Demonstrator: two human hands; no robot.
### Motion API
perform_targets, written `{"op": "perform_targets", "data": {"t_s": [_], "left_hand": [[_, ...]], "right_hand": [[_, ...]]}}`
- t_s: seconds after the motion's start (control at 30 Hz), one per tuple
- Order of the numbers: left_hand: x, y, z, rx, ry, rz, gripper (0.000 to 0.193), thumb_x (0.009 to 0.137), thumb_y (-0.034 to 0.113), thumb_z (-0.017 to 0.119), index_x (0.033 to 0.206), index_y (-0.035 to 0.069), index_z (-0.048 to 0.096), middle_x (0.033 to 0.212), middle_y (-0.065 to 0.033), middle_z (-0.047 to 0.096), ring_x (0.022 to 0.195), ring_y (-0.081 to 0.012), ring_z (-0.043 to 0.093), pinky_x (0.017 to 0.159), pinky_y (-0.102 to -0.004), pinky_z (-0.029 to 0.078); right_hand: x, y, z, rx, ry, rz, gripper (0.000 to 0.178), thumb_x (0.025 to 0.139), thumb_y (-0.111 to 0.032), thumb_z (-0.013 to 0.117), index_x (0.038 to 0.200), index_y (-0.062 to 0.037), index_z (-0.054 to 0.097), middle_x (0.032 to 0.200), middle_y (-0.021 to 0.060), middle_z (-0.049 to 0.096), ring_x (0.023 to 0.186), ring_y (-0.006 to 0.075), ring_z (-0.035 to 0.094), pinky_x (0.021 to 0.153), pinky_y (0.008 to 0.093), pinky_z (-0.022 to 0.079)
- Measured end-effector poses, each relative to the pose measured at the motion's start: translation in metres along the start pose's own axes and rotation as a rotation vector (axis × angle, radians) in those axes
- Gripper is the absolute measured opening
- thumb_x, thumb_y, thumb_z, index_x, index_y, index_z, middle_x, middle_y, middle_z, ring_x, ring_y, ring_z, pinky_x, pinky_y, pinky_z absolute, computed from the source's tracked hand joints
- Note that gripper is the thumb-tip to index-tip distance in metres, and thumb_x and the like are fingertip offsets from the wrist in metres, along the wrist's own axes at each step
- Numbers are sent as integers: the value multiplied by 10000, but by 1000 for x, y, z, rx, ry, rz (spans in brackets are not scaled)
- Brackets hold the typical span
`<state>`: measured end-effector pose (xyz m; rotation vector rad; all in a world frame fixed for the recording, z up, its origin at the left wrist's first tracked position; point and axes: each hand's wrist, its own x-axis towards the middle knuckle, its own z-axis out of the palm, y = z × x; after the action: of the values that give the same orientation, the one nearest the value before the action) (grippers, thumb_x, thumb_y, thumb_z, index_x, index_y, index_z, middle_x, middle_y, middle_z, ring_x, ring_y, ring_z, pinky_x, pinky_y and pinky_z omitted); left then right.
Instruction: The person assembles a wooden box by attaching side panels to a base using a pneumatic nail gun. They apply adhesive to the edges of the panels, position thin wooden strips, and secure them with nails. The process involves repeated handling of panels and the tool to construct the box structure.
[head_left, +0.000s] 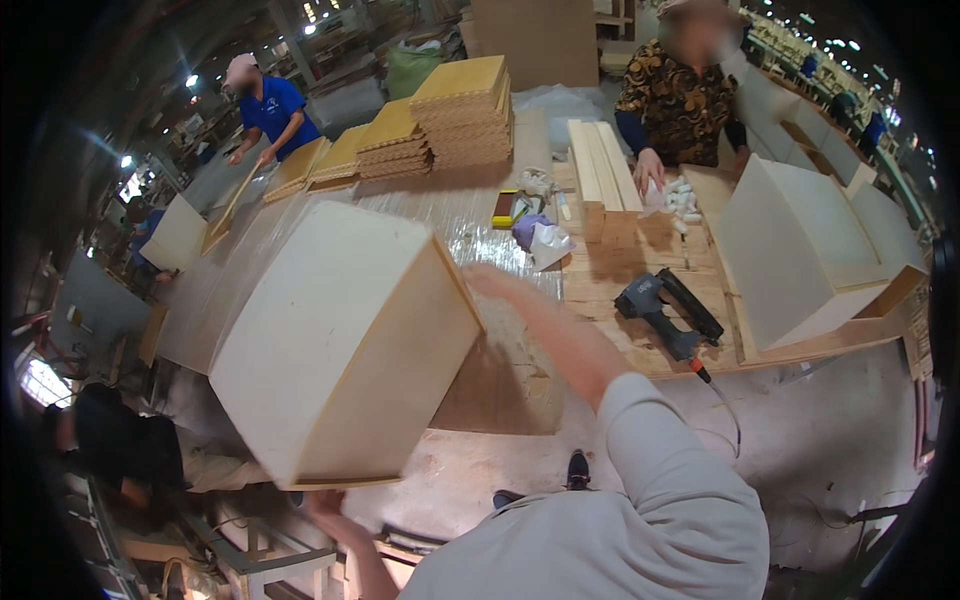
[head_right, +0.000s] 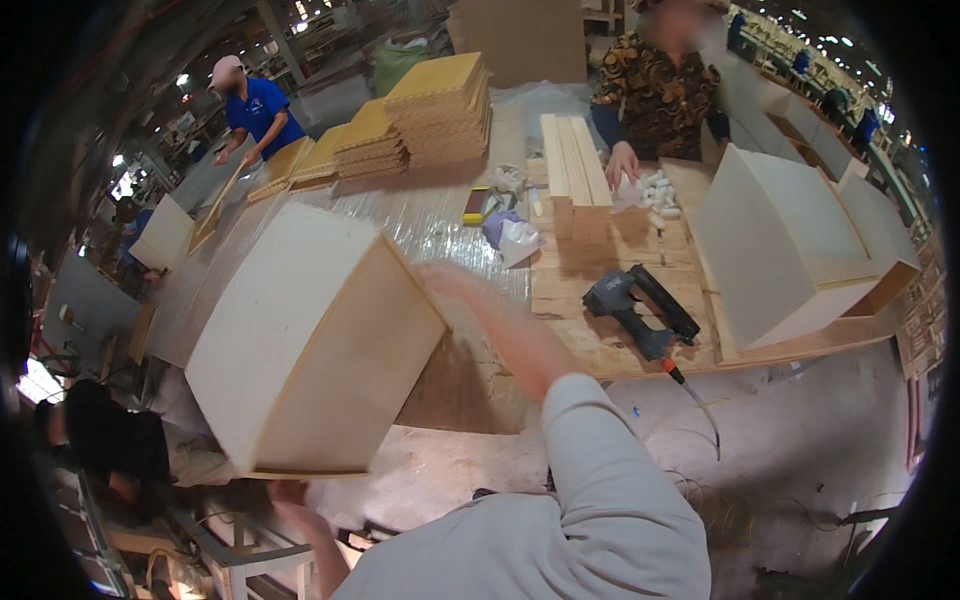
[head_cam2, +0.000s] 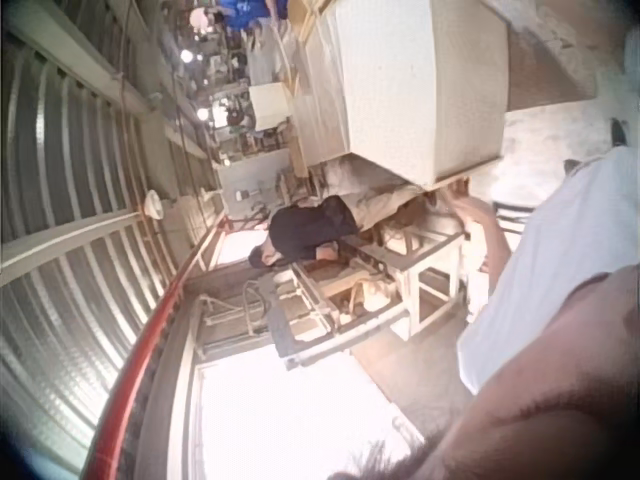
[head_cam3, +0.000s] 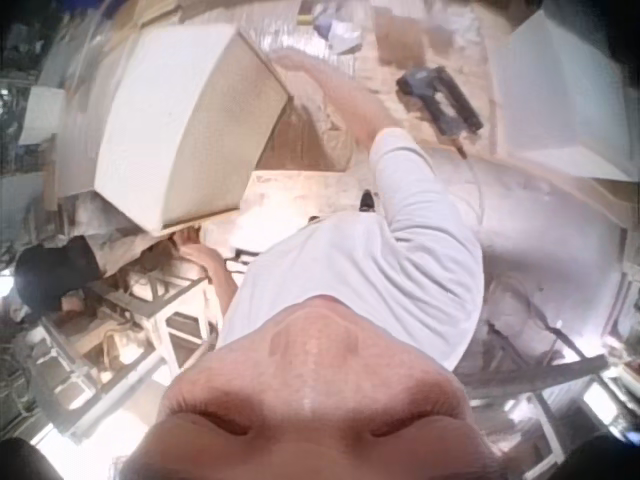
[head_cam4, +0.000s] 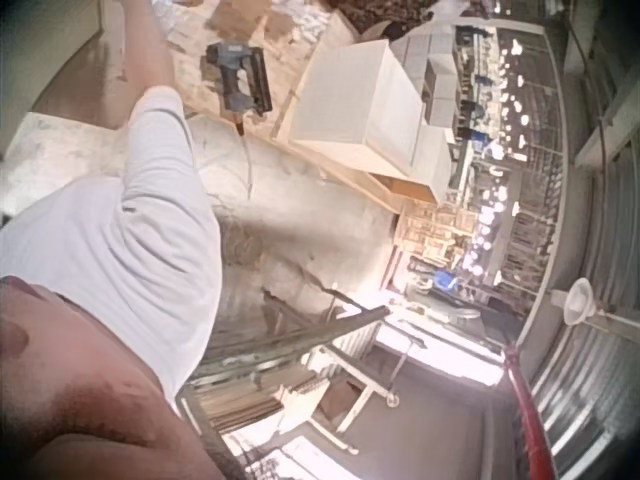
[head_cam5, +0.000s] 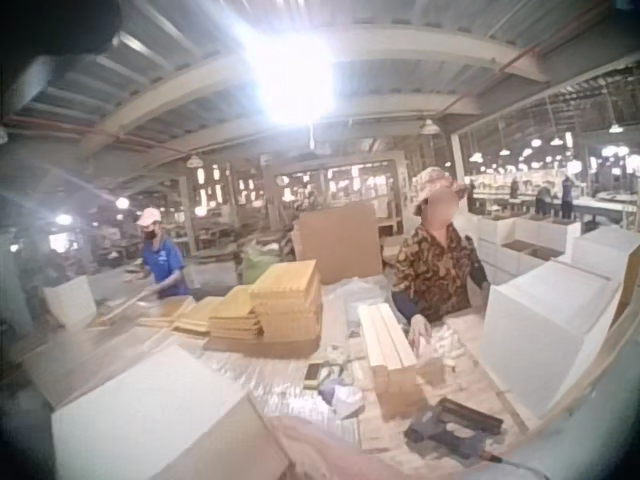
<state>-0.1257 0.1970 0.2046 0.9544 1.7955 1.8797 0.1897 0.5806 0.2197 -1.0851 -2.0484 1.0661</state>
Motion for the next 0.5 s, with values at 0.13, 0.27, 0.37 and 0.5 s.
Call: {"op": "perform_targets", "data": {"t_s": [0.13, 0.27, 0.37, 0.5], "left_hand": [[-72, 16, 89, 265, -303, 119, 515, 891, 162, 429, 1345, -79, 388, 1314, -226, 499, 1269, -296, 440, 1068, -391, 321], [-72, 48, 186, 403, -639, 498, 602, 756, 92, 584, 1321, -57, 436, 1349, -203, 475, 1278, -356, 423, 1095, -509, 199], [-74, 40, 236, 687, -640, 748, 516, 726, 92, 643, 1231, 26, 558, 1364, -175, 473, 1270, -323, 443, 1092, -491, 217], [-61, 54, 236, 451, -641, 796, 414, 635, 3, 693, 1040, 66, 637, 1293, -162, 532, 1206, -355, 479, 978, -467, 379]], "right_hand": [[16, 54, -44, 33, 388, 84, 446, 749, -115, 511, 1180, -32, 591, 991, 199, 639, 814, 261, 634, 698, 342, 507], [-46, 132, -64, -148, 436, 175, 400, 768, -89, 493, 1145, -18, 607, 940, 191, 650, 828, 249, 637, 712, 324, 491], [-102, 127, -49, 40, 194, 331, 350, 812, -155, 510, 1122, -27, 609, 952, 178, 642, 908, 294, 615, 795, 358, 474], [-183, 107, -79, -141, 494, 231, 297, 806, -135, 559, 1084, -44, 610, 867, 151, 609, 815, 286, 595, 741, 371, 469]]}}
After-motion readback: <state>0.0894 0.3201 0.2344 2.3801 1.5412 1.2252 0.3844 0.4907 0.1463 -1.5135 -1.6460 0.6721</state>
